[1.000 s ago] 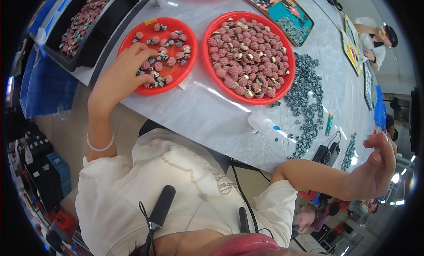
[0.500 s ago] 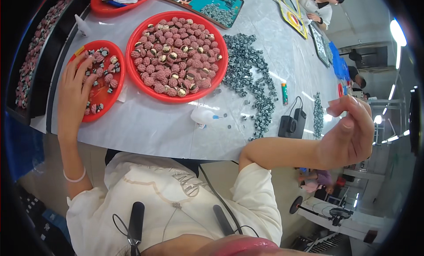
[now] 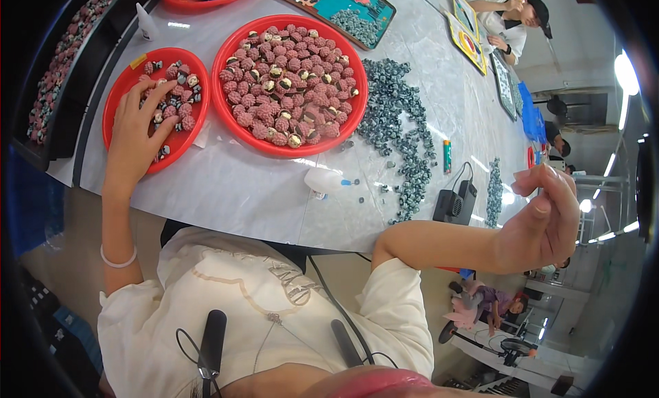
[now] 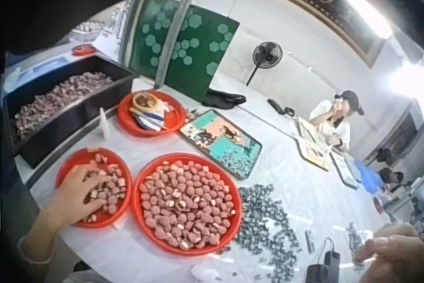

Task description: The person assembles toy figurines by picking up figurine heads from a tray, applying glue with a squeeze bottle, attaching body pieces by hand, and placing the completed figurines onto another tray.

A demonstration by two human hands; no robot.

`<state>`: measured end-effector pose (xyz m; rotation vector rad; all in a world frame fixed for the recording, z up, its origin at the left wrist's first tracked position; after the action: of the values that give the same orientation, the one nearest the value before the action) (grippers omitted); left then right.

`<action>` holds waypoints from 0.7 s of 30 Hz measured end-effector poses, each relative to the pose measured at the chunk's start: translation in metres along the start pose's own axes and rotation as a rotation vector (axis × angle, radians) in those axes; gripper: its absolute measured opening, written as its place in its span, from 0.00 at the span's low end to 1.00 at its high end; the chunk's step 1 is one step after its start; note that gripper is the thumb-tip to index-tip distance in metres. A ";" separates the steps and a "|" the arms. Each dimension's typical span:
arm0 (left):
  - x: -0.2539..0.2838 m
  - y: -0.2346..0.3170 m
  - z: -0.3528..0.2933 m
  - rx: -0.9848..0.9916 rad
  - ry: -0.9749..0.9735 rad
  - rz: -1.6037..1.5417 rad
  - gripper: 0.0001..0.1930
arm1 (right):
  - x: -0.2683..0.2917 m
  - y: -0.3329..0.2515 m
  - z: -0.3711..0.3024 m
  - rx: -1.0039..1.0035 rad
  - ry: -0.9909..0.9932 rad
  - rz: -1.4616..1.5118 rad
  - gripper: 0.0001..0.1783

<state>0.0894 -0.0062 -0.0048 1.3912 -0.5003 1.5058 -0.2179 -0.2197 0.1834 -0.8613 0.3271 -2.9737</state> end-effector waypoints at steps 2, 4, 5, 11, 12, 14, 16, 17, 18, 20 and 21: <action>0.003 0.002 -0.001 0.072 -0.010 -0.109 0.23 | -0.001 0.000 0.001 -0.007 -0.004 -0.003 0.19; 0.003 0.004 0.000 0.060 0.000 -0.108 0.22 | 0.000 0.002 0.001 -0.016 -0.002 -0.009 0.19; 0.003 0.003 0.001 0.058 0.012 -0.114 0.22 | -0.001 0.003 0.002 -0.011 -0.020 0.009 0.19; 0.001 0.002 0.003 0.063 0.032 -0.143 0.17 | -0.001 0.001 0.005 -0.033 -0.049 0.017 0.18; 0.003 0.003 0.004 0.065 0.033 -0.140 0.17 | -0.002 0.001 0.005 -0.025 -0.058 0.015 0.18; 0.003 0.006 0.006 0.112 -0.093 -0.221 0.13 | -0.001 0.001 0.002 -0.030 -0.042 0.025 0.18; 0.003 0.007 0.005 0.051 -0.013 -0.195 0.11 | -0.001 0.001 0.001 -0.034 -0.027 0.036 0.18; 0.003 0.008 0.005 0.049 -0.004 -0.221 0.11 | -0.001 0.001 0.002 -0.039 -0.028 0.027 0.18; 0.004 0.008 0.004 0.047 0.006 -0.248 0.11 | -0.001 0.001 0.003 -0.043 -0.029 0.018 0.18; 0.004 0.006 0.002 0.058 0.001 -0.252 0.11 | -0.002 0.000 0.003 -0.052 -0.034 0.026 0.18; 0.004 0.005 0.002 0.066 -0.007 -0.258 0.12 | -0.003 0.000 0.003 -0.064 -0.039 0.031 0.18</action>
<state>0.0868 -0.0081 0.0009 1.4522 -0.2647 1.3177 -0.2143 -0.2201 0.1843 -0.9101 0.4331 -2.9283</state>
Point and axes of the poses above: each hand's wrist, its own z-axis towards the middle knuckle, its own x-axis out of the back of the hand, y = z × x, the point moved 2 cm from there along z, towards the middle knuckle, and after that the axes turned 3 degrees about -x, right-handed, at the moved point
